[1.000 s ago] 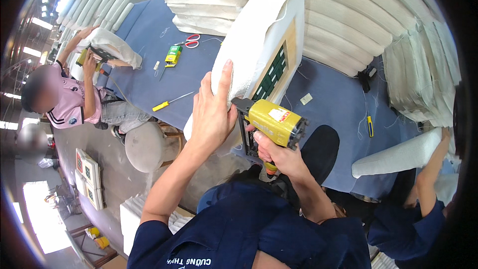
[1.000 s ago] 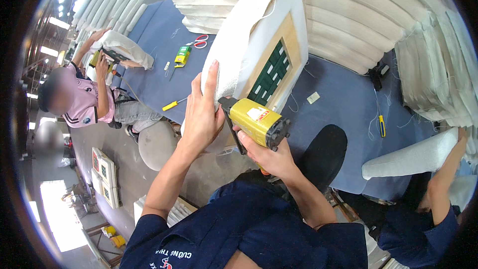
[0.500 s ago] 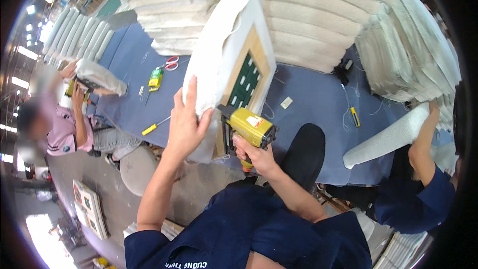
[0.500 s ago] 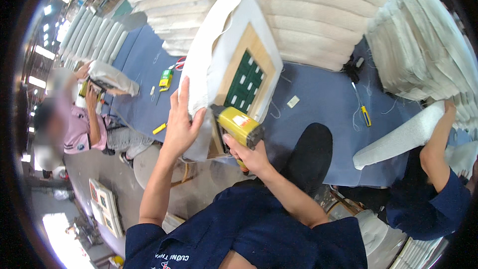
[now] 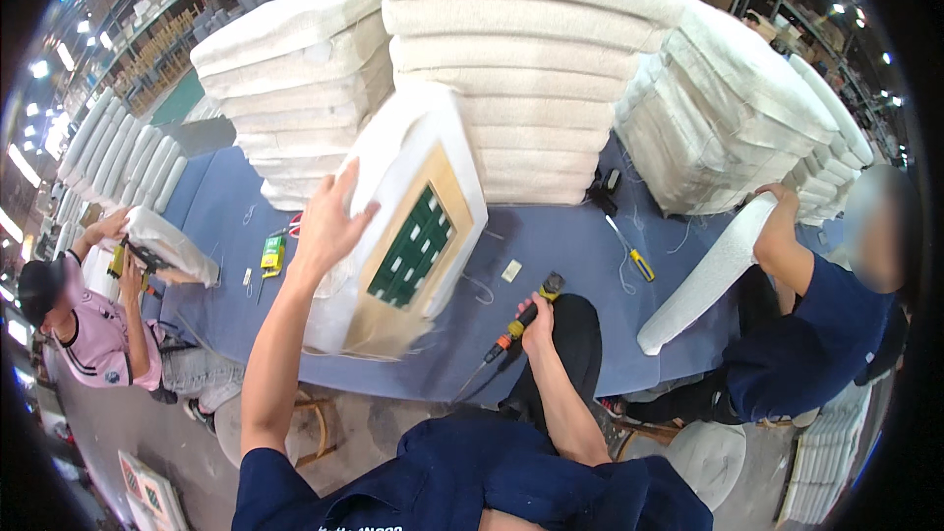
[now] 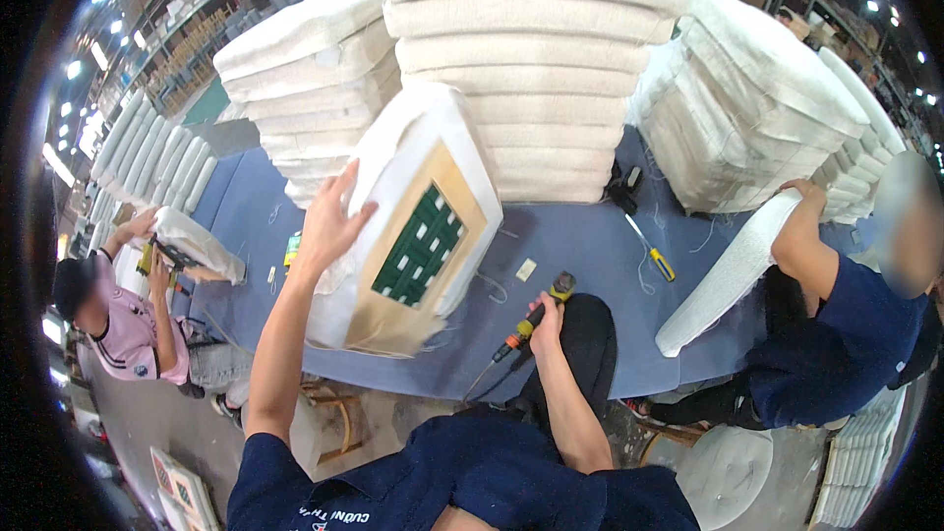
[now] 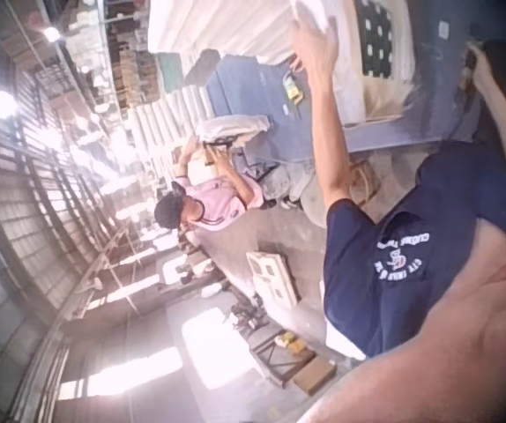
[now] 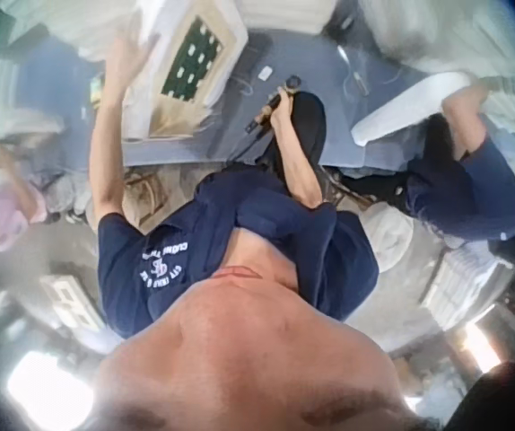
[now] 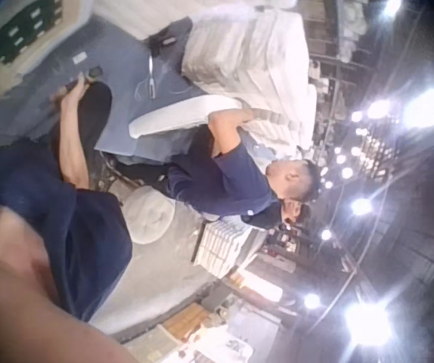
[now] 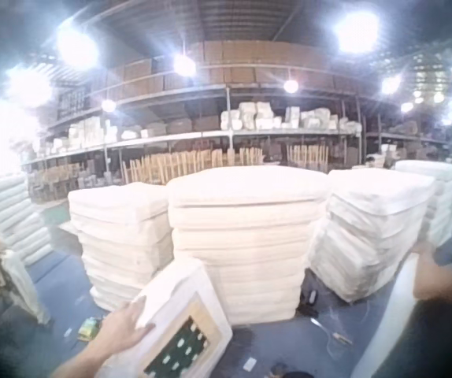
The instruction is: The person sits on the floor in a workshop and uses a staple gun to attach white fabric to rectangular foam cushions. They repeatedly pick up cushions, wrap the fabric around the edges, and secure it with staples before stacking the finished items.
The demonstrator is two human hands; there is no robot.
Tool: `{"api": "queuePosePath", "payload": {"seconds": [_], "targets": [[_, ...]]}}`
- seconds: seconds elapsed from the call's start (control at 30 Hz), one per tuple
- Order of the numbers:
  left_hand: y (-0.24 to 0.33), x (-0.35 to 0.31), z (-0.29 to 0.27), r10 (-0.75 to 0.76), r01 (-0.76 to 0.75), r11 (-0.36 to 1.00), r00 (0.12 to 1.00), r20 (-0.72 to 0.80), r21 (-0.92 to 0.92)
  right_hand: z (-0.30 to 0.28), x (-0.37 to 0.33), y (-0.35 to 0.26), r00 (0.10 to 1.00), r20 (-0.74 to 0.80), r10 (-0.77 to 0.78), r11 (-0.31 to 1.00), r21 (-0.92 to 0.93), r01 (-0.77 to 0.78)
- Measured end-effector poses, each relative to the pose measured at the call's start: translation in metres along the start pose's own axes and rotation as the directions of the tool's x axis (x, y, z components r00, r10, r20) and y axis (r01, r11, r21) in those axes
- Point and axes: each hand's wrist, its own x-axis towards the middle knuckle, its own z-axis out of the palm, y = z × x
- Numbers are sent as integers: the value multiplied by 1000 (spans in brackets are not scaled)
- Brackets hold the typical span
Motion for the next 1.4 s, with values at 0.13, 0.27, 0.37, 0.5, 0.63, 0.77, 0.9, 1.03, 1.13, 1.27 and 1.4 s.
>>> {"api": "queuePosePath", "payload": {"seconds": [0.13,0.27,0.37,0.5,0.63,0.77,0.9,1.03,1.13,1.27,1.4], "targets": [[17,-30,-37,395,-401,909,916,66,112,7,25,-41,999,-31,-39,999,-31,38],[-23,-76,-42,481,-498,866,856,190,51,22,82,-76,962,-21,-273,917,-308,254],[-73,-116,-37,362,-370,928,923,131,45,52,98,-77,966,-132,-221,863,-489,131],[-104,-120,-32,278,-284,958,955,100,49,22,88,-87,976,213,-50,654,-731,193],[-109,-127,-55,148,-173,966,979,138,193,150,-89,-62,386,865,-320,152,-355,922],[-93,-96,-46,197,-236,950,961,197,205,193,-168,-90,207,932,-297,-8,-219,976],[-14,-62,-50,347,-406,897,891,294,173,212,-140,-74,239,895,-377,240,-155,958],[19,-52,-60,444,-443,896,894,56,-27,255,-198,-131,66,882,-467,93,-25,995],[32,-69,-83,418,-405,888,908,16,-219,270,-241,-174,-93,918,-386,-90,63,994],[61,-75,-74,436,-417,876,899,29,-242,255,-262,-173,-59,919,-389,-214,-28,977],[74,-78,-57,485,-487,840,872,-71,-241,239,-263,-175,-8,938,-345,-170,-55,984]]}}
